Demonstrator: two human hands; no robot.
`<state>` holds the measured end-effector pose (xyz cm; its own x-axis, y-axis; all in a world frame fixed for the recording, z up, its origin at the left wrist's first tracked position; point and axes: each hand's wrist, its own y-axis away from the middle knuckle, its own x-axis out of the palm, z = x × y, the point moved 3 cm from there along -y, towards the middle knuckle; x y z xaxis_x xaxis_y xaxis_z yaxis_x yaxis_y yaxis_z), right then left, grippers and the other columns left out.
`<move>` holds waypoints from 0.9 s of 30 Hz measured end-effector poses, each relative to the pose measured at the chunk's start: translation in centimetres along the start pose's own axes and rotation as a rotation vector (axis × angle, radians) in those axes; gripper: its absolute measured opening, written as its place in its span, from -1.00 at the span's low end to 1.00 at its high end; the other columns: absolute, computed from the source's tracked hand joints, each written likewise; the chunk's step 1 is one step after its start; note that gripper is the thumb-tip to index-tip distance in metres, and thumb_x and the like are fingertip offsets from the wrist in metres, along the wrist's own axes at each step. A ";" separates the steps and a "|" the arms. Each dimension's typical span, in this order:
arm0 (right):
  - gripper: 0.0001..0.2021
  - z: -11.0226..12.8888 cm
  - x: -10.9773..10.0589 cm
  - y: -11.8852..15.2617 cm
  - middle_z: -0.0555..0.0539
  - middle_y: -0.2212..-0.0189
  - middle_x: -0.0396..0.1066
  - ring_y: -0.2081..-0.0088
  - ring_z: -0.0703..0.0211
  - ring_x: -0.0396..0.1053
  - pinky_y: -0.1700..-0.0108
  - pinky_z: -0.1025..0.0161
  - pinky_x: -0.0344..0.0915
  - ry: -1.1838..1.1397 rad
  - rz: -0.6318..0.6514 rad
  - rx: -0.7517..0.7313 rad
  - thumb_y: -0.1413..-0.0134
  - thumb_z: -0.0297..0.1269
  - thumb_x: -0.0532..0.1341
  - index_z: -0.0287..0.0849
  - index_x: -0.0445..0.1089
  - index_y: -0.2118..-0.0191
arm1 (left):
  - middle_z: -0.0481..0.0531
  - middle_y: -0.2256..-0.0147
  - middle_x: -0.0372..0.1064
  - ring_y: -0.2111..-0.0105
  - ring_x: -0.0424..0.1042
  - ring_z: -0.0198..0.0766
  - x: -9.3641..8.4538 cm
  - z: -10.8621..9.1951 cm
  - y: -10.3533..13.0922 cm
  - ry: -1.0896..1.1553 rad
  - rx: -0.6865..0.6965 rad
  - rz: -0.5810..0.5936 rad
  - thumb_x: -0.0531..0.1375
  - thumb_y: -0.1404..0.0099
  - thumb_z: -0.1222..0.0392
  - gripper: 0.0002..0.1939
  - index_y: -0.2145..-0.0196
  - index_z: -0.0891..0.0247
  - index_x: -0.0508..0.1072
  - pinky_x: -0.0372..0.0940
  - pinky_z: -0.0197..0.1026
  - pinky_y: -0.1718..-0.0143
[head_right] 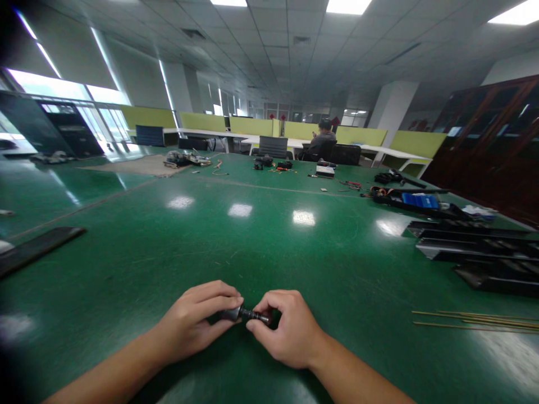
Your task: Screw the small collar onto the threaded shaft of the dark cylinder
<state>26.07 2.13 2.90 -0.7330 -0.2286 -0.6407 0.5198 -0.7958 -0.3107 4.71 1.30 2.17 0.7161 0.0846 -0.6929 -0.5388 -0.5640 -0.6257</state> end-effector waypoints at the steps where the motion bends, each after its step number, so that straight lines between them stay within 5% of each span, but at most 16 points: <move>1: -0.95 0.0 0.0 0.0 0.02 0.48 0.49 0.43 0.19 0.42 0.31 0.26 0.25 0.000 -0.003 0.001 -0.08 -0.35 0.35 -0.15 0.49 0.38 | 0.12 0.13 0.49 0.18 0.48 -0.22 0.0 0.0 0.0 -0.001 -0.001 -0.001 0.29 -0.29 0.37 -0.69 0.02 0.22 0.48 0.43 -0.16 0.14; 27: -0.94 0.0 -0.3 0.0 0.03 0.50 0.48 0.44 0.19 0.43 0.30 0.25 0.27 0.017 -0.029 0.002 -0.10 -0.36 0.32 -0.15 0.47 0.39 | 0.10 0.12 0.50 0.16 0.49 -0.24 -0.6 0.3 0.1 -0.002 -0.009 -0.024 0.30 -0.29 0.39 -0.67 0.01 0.21 0.48 0.43 -0.18 0.13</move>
<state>26.28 2.22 3.12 -0.7403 -0.1961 -0.6430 0.4973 -0.8033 -0.3276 4.10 1.45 2.37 0.7280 0.1003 -0.6782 -0.5170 -0.5694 -0.6391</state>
